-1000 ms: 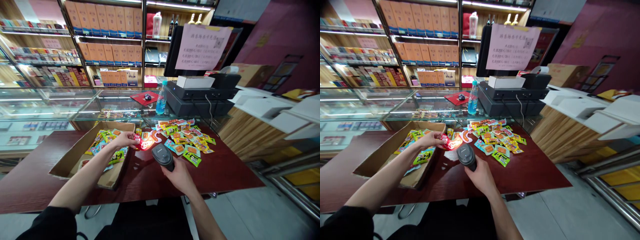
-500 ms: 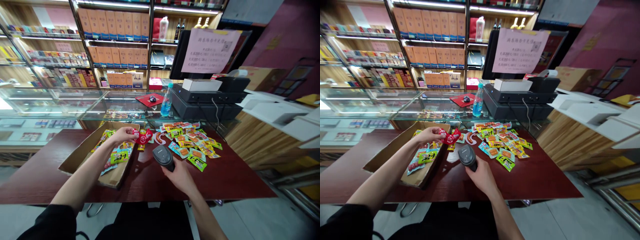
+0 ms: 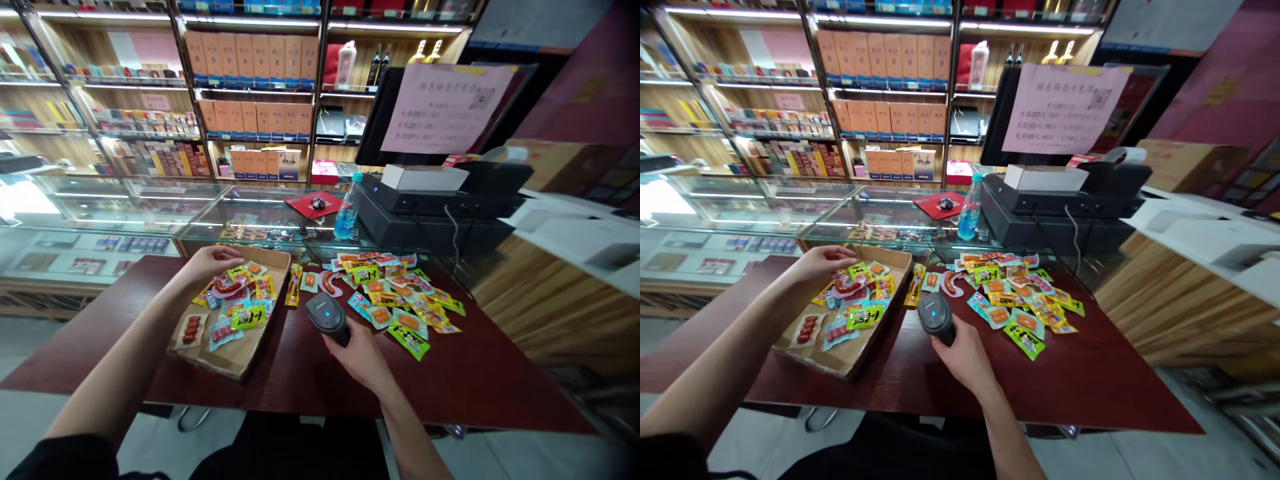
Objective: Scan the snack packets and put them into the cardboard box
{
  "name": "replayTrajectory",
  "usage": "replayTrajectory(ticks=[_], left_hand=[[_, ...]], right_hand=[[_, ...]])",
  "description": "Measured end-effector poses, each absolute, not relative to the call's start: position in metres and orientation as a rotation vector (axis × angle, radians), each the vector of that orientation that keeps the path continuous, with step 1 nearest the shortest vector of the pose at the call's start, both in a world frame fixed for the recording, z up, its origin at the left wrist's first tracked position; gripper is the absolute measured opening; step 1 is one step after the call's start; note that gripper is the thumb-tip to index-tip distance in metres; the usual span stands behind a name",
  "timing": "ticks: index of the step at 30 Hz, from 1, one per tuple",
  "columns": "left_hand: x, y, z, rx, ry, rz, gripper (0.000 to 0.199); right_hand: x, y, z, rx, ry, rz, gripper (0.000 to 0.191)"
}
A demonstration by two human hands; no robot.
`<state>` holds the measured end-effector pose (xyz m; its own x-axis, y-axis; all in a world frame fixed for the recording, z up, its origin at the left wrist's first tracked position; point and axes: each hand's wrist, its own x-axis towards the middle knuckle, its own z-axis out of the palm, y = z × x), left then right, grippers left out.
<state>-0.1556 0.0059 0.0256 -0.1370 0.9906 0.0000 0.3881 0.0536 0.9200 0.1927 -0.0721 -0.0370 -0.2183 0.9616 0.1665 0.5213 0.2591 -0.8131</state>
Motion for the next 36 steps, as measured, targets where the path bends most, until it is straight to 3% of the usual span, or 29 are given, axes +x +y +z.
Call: replayTrajectory(ticks=[10,19,22,27,36], left_hand=[[-0.013,0.059,-0.006,1.77,1.265,0.651,0.039],[0.099,0.101,-0.047,2.008,1.237,0.256,0.028],[0.122,0.109,-0.062,2.152,1.307,0.18,0.03],[0.147,0.116,-0.083,2.372,1.313,0.074,0.054],[0.157,0.116,-0.089,2.356,1.284,0.024,0.03]], right_hand=[[0.236,-0.087,-0.041,-1.582,-1.727,0.651,0.026],[0.285,-0.104,-0.049,-1.783,-1.572,0.534,0.029],[0.294,-0.108,-0.052,-1.82,-1.535,0.519,0.028],[0.302,-0.11,-0.058,-1.825,-1.511,0.531,0.027],[0.303,-0.109,-0.056,-1.827,-1.508,0.521,0.027]])
